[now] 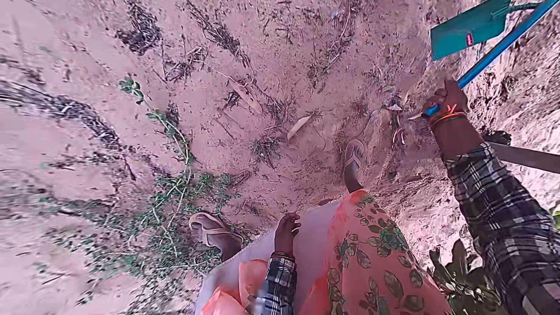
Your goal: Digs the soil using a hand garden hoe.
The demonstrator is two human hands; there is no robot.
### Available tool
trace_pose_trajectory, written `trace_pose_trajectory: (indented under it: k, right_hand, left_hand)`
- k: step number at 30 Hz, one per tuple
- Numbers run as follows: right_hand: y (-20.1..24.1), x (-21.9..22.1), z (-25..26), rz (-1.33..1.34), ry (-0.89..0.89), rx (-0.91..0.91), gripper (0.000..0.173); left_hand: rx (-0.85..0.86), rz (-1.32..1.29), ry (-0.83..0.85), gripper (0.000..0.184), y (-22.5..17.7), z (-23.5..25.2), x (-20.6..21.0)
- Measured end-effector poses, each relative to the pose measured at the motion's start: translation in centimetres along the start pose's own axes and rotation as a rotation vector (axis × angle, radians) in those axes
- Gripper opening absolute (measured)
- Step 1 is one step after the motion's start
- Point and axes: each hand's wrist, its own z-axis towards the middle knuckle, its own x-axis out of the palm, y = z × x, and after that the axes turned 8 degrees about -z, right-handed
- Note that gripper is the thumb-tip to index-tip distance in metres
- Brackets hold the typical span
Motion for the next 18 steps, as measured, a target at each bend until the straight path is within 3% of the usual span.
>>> trace_pose_trajectory:
  k: [3,7,9,11,14,18]
  right_hand:
    - [0.0,1.3,6.1,0.118,-0.156,-0.085,0.036]
    - [-7.1,3.5,11.7,0.058,-0.244,-0.065,0.028]
    - [-11.7,3.2,10.2,-0.149,-0.092,0.092,0.022]
    - [-14.2,2.4,7.7,-0.159,0.06,0.224,0.028]
    - [-13.7,-0.9,1.9,-0.079,0.146,0.297,0.033]
    - [-10.8,-4.2,-6.2,-0.133,0.217,0.278,0.02]
  left_hand:
    - [-0.028,-0.041,0.001,0.025,0.4,-0.6,-1.0]
    - [-0.05,-0.036,0.032,0.024,1.1,-0.8,-1.5]
    - [-0.045,-0.016,0.046,0.025,1.3,-0.8,-1.3]
    - [-0.032,-0.009,0.045,0.026,1.3,-0.6,-1.0]
    - [-0.048,-0.025,0.035,0.025,1.3,-0.4,-0.3]
    - [-0.057,-0.037,0.062,0.024,1.4,-0.1,0.7]
